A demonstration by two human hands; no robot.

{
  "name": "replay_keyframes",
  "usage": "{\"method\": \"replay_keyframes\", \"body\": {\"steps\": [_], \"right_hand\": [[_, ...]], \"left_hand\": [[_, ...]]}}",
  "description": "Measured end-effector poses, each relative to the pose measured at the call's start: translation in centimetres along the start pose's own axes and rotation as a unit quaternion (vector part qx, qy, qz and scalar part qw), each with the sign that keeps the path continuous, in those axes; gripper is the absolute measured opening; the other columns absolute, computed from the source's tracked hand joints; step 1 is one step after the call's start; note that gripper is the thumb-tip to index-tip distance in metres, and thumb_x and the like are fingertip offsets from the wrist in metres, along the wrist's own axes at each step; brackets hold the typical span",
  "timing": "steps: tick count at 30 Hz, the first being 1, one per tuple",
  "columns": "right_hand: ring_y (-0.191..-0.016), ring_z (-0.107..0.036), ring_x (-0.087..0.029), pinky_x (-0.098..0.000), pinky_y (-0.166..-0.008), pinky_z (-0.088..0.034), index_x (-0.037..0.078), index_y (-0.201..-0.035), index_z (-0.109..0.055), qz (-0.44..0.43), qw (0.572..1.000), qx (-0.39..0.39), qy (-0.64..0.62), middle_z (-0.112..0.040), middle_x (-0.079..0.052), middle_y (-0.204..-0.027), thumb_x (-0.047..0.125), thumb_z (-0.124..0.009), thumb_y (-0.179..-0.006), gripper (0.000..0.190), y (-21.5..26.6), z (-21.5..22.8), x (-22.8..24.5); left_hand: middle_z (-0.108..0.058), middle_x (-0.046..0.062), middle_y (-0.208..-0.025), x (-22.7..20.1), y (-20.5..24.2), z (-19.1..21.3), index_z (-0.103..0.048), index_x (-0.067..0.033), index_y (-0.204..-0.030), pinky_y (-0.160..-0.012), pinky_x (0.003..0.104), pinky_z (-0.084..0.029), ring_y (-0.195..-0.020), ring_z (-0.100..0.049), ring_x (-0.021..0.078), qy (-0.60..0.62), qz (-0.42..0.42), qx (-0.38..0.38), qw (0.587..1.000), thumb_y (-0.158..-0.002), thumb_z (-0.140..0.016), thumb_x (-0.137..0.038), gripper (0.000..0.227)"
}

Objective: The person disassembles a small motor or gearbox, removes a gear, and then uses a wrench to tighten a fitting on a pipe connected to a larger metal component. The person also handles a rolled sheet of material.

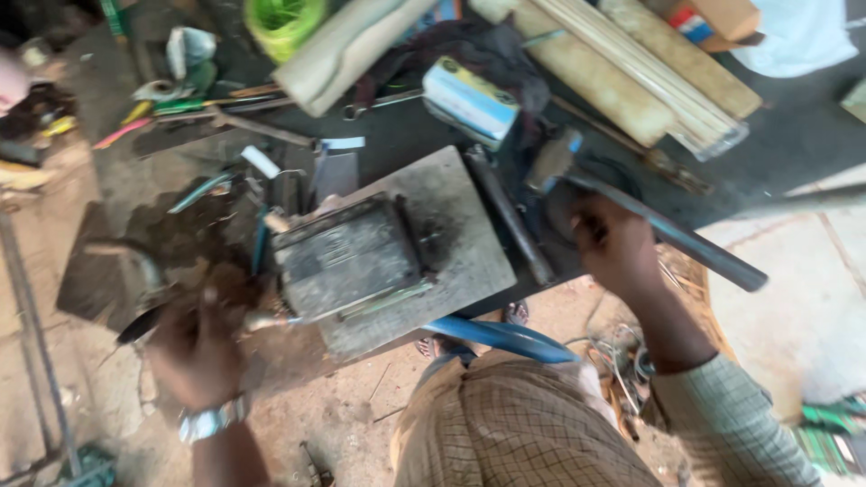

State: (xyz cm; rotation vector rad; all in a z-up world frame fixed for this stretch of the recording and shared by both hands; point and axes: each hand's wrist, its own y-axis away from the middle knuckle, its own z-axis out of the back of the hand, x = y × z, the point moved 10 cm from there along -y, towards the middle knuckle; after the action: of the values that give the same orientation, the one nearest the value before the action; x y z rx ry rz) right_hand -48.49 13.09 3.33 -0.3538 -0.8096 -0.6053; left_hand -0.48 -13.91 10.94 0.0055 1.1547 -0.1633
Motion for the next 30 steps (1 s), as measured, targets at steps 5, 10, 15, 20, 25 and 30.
{"method": "replay_keyframes", "body": {"steps": [5, 10, 15, 20, 25, 30], "right_hand": [[-0.068, -0.07, -0.031, -0.0403, -0.062, -0.056, 0.006, -0.104, -0.075, 0.036, 0.999, -0.015, 0.034, -0.071, -0.018, -0.089, 0.013, -0.071, -0.089, 0.017, 1.6, -1.8, 1.4], [-0.074, -0.07, -0.037, -0.0462, -0.064, -0.055, 0.011, -0.104, -0.076, 0.084, 0.985, 0.029, 0.149, -0.073, -0.017, -0.084, 0.018, -0.066, -0.089, 0.019, -1.9, -5.5, 3.2], [-0.074, -0.072, -0.035, -0.0462, -0.064, -0.057, 0.013, -0.095, -0.073, 0.077, 0.965, 0.13, 0.212, -0.073, -0.016, -0.079, 0.016, -0.065, -0.087, 0.012, -3.4, -8.7, 2.0], [-0.071, -0.073, -0.035, -0.0463, -0.061, -0.057, 0.007, -0.096, -0.066, 0.089, 0.951, 0.137, 0.264, -0.072, -0.016, -0.076, 0.02, -0.068, -0.086, 0.017, -4.0, -9.5, 1.0], [-0.071, -0.074, -0.032, -0.0432, -0.059, -0.059, 0.004, -0.103, -0.065, 0.093, 0.928, 0.177, 0.316, -0.073, -0.015, -0.079, 0.024, -0.073, -0.083, 0.03, -3.1, -9.4, 0.4], [-0.083, -0.073, -0.032, -0.0434, -0.063, -0.059, 0.008, -0.094, -0.067, 0.139, 0.938, 0.131, 0.289, -0.07, -0.014, -0.096, 0.022, -0.074, -0.08, 0.02, -1.9, -7.5, 2.3]], "left_hand": [[-0.068, 0.014, -0.121, -8.5, 2.0, -1.0, -0.054, 0.0018, -0.135, -0.06, 0.02, -0.045, -0.077, -0.064, 0.0082, -0.034, -0.117, -0.038, 0.992, -0.093, -0.068, 0.012, 0.046], [-0.067, 0.011, -0.124, -15.6, 3.3, -5.3, -0.05, -0.0009, -0.138, -0.072, 0.022, -0.058, -0.091, -0.071, 0.0126, -0.038, -0.237, 0.01, 0.971, -0.098, -0.073, 0.005, 0.046], [-0.058, 0.023, -0.129, -20.8, 5.8, -10.6, -0.055, -0.0005, -0.136, -0.09, 0.037, -0.058, -0.119, -0.061, 0.0267, -0.173, -0.345, 0.062, 0.92, -0.096, -0.078, -0.017, 0.049], [-0.066, 0.017, -0.134, -21.0, 4.8, -15.1, -0.065, -0.0039, -0.129, -0.103, 0.049, -0.047, -0.12, -0.062, 0.0366, -0.236, -0.321, 0.132, 0.908, -0.093, -0.075, -0.025, 0.043], [-0.069, 0.015, -0.128, -21.3, 4.6, -15.2, -0.066, -0.0023, -0.125, -0.104, 0.048, -0.045, -0.119, -0.062, 0.0365, -0.247, -0.319, 0.127, 0.906, -0.094, -0.073, -0.024, 0.038], [-0.07, 0.015, -0.126, -21.2, 4.5, -14.8, -0.067, -0.002, -0.123, -0.104, 0.046, -0.044, -0.118, -0.063, 0.0354, -0.23, -0.308, 0.117, 0.916, -0.091, -0.072, -0.019, 0.036]]}}
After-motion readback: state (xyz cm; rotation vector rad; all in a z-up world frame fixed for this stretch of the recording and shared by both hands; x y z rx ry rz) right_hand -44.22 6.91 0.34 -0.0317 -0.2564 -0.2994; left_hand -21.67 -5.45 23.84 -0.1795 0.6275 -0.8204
